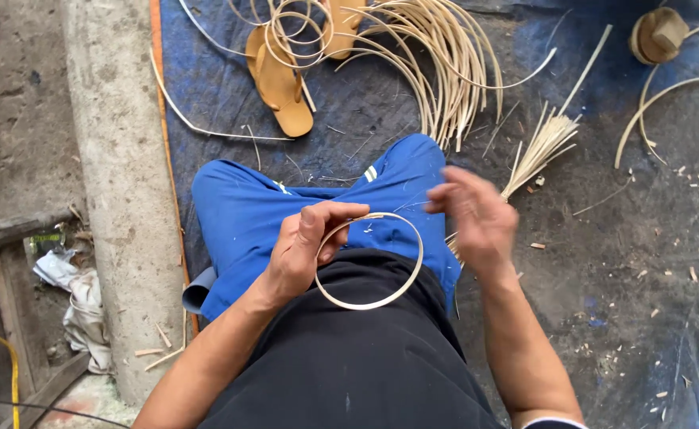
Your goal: The person sits on the ground and bends thin bamboo strips into circular hoops, joining and pressing the ends together and shaping each hoop by hand. Finished hoops are set aside with a pile of completed rings while new strips are picked up and worked one at a time.
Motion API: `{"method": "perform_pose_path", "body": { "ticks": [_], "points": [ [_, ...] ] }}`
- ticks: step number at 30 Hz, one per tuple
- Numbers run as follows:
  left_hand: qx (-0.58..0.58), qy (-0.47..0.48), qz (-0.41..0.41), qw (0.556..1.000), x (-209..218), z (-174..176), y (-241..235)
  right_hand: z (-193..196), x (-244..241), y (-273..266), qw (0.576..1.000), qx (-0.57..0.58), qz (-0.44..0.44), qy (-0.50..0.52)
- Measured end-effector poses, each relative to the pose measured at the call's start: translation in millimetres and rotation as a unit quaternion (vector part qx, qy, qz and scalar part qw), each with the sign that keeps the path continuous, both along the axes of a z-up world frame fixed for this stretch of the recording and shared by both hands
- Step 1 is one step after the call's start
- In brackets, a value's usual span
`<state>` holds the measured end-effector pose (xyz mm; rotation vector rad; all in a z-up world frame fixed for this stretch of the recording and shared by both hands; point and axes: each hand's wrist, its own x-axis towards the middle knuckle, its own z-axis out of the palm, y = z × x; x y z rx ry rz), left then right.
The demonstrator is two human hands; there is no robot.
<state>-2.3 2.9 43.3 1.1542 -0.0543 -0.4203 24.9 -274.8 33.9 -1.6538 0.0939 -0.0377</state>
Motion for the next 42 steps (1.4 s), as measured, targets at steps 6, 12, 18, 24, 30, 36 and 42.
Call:
{"method": "perform_pose_path", "body": {
  "ticks": [6, 12, 18, 24, 30, 36, 42],
  "points": [
    [-0.006, 0.004, 0.045, 0.999, -9, 4, -4, 64, 14, 70, 0.853, -0.353, 0.258, -0.285],
    [-0.086, 0.025, 0.144, 0.986, -25, -11, -6, 49, 3, 96, 0.849, -0.390, 0.218, -0.281],
    [-0.005, -0.052, 0.173, 0.984, -19, -1, -13, 44, 5, 103, 0.848, -0.423, 0.168, -0.271],
    [-0.079, 0.009, 0.204, 0.976, -32, -22, -11, 40, 6, 91, 0.895, -0.335, 0.176, -0.235],
    [-0.177, 0.060, 0.265, 0.946, -31, -30, 15, 16, -7, 52, 0.954, 0.013, 0.229, 0.194],
    [-0.186, 0.171, 0.057, 0.966, -2, -6, 45, 11, -17, 55, 0.928, 0.076, 0.238, 0.276],
    [-0.019, 0.099, -0.003, 0.995, 1, 6, 45, 13, -15, 56, 0.927, 0.043, 0.269, 0.259]
  ]
}}
